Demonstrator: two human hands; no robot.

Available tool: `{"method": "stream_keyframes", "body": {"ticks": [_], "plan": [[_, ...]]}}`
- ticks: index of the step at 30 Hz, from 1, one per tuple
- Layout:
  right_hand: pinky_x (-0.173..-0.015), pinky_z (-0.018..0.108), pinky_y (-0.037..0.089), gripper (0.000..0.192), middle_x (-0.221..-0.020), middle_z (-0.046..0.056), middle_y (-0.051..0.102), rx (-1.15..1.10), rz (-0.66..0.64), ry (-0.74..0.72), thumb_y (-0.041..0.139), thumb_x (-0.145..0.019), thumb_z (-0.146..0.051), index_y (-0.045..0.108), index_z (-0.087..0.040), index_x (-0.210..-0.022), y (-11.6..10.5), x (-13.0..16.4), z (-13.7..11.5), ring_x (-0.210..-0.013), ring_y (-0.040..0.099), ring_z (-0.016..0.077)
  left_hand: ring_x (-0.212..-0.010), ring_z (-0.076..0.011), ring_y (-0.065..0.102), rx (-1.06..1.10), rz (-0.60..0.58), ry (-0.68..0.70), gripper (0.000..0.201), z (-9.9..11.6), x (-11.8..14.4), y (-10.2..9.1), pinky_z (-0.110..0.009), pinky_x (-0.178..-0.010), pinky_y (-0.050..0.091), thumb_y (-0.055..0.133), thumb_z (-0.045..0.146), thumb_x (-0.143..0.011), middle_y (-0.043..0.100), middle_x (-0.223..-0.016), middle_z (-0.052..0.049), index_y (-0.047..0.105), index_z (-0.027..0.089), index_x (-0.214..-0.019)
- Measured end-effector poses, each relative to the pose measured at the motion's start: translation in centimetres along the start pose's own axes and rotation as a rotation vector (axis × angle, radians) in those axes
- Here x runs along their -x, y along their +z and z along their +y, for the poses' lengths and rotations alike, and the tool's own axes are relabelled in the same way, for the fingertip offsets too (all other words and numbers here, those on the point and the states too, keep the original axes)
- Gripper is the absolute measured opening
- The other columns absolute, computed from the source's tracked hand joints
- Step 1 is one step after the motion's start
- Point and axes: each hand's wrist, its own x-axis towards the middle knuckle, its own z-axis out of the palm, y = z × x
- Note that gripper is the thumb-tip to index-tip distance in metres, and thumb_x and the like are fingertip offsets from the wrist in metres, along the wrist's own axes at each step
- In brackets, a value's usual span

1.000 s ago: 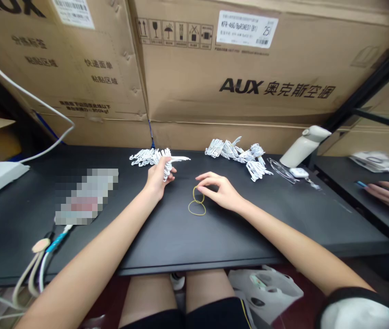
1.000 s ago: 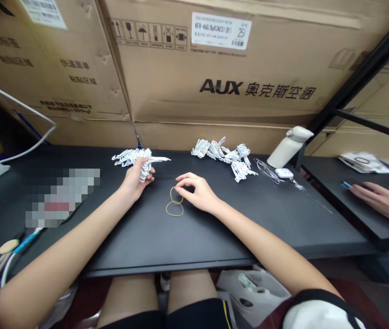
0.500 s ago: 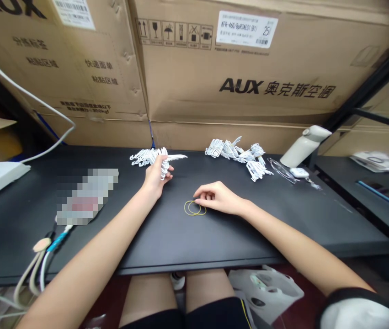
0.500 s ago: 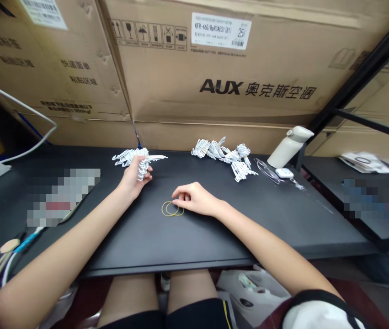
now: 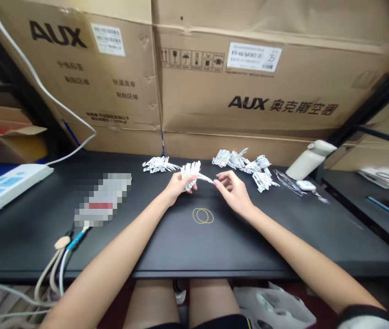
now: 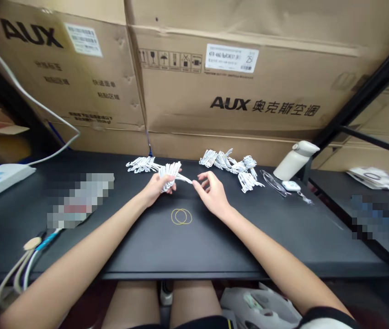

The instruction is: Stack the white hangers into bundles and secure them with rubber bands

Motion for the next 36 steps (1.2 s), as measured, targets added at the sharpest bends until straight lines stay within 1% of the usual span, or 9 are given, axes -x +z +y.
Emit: {"method": "stream_keyframes", "body": {"ticks": [4,7,10,15,19,23,27,31,36], "plan": [[-0.080,0.033,0.048,0.032,-0.104,0.009,0.064,0.161,-0.202,-0.244,0.061,-0.080,-0.033,0.057,-0.018,-0.108,0.2,-1.1,-1.0,-0.091,0.060,0.0205,-0.047,-0.0102,0.053,-0.051,-0.083,0.018,0.031,-0.1,0.3,0.1,-0.021,-0.047,0.044,0.065,0.034,-0.070,0.063,-0.056,-0.002,0.065,0.009,-0.089],[-0.073,0.028,0.045,0.017,-0.089,0.006,0.068,0.226,-0.344,-0.292,0.053,-0.086,-0.027,0.064,-0.017,-0.093,0.8,-1.9,-1.8,-0.078,0.061,0.0175,-0.046,-0.0099,0.054,-0.084,-0.140,0.014,0.023,-0.1,0.5,0.0,-0.021,-0.047,0.044,0.066,0.032,-0.070,0.064,-0.056,-0.003,0.064,0.010,-0.079],[-0.064,0.023,0.041,0.021,-0.075,0.004,0.068,0.273,-0.408,-0.281,0.048,-0.090,-0.026,0.064,-0.016,-0.081,1.4,-2.6,-2.2,-0.063,0.057,0.0137,-0.044,-0.0098,0.054,-0.119,-0.150,-0.001,0.021,0.1,0.6,-0.4,-0.021,-0.046,0.044,0.067,0.032,-0.071,0.065,-0.056,-0.004,0.064,0.011,-0.073],[-0.059,0.023,0.038,0.023,-0.068,0.003,0.066,0.308,-0.503,-0.279,0.044,-0.091,-0.025,0.063,-0.015,-0.081,1.9,-3.6,-1.8,-0.055,0.055,0.0122,-0.045,-0.0125,0.059,-0.137,-0.170,-0.059,0.035,-0.1,0.3,-0.8,-0.022,-0.046,0.046,0.066,0.045,-0.073,0.068,-0.063,-0.008,0.066,0.011,-0.074],[-0.059,0.023,0.042,0.028,-0.065,0.004,0.065,0.257,-0.538,-0.221,0.042,-0.092,-0.028,0.059,-0.014,-0.074,2.3,-4.9,-1.2,-0.056,0.059,0.0132,-0.053,-0.0140,0.063,-0.102,-0.100,-0.125,0.053,-0.5,-0.1,-1.0,-0.025,-0.052,0.051,0.057,0.062,-0.075,0.070,-0.072,-0.011,0.067,0.011,-0.081],[-0.057,0.023,0.045,0.036,-0.061,0.003,0.065,0.154,-0.519,-0.146,0.044,-0.091,-0.037,0.054,-0.015,-0.065,3.2,-5.9,-0.8,-0.057,0.062,0.0145,-0.056,-0.0149,0.065,-0.009,-0.089,-0.180,0.057,-0.4,-0.5,-1.5,-0.026,-0.054,0.053,0.055,0.065,-0.075,0.071,-0.079,-0.011,0.065,0.013,-0.094],[-0.055,0.025,0.051,0.039,-0.066,0.006,0.069,0.020,-0.504,0.029,0.046,-0.089,-0.045,0.057,-0.013,-0.071,4.4,-6.9,-0.1,-0.061,0.068,0.0178,-0.072,-0.0185,0.069,0.097,0.083,-0.159,0.058,0.2,-0.8,-2.0,-0.026,-0.056,0.055,0.049,0.067,-0.078,0.069,-0.095,-0.012,0.058,0.016,-0.106],[-0.049,0.022,0.053,0.036,-0.073,0.010,0.071,-0.021,-0.446,0.200,0.054,-0.086,-0.045,0.058,-0.012,-0.072,5.4,-9.1,1.4,-0.059,0.069,0.0168,-0.087,-0.0221,0.069,-0.019,0.327,-0.070,0.054,-0.4,-1.2,-2.4,-0.023,-0.052,0.053,0.056,0.057,-0.079,0.060,-0.117,-0.015,0.047,0.018,-0.115],[-0.036,0.017,0.047,0.035,-0.072,0.014,0.072,0.072,-0.486,0.291,0.059,-0.085,-0.038,0.057,-0.011,-0.062,6.0,-11.9,2.2,-0.050,0.066,0.0141,-0.076,-0.0170,0.068,-0.232,0.350,-0.027,0.048,-1.9,-1.3,-2.9,-0.019,-0.047,0.049,0.064,0.036,-0.077,0.063,-0.108,-0.012,0.042,0.019,-0.116]]}}
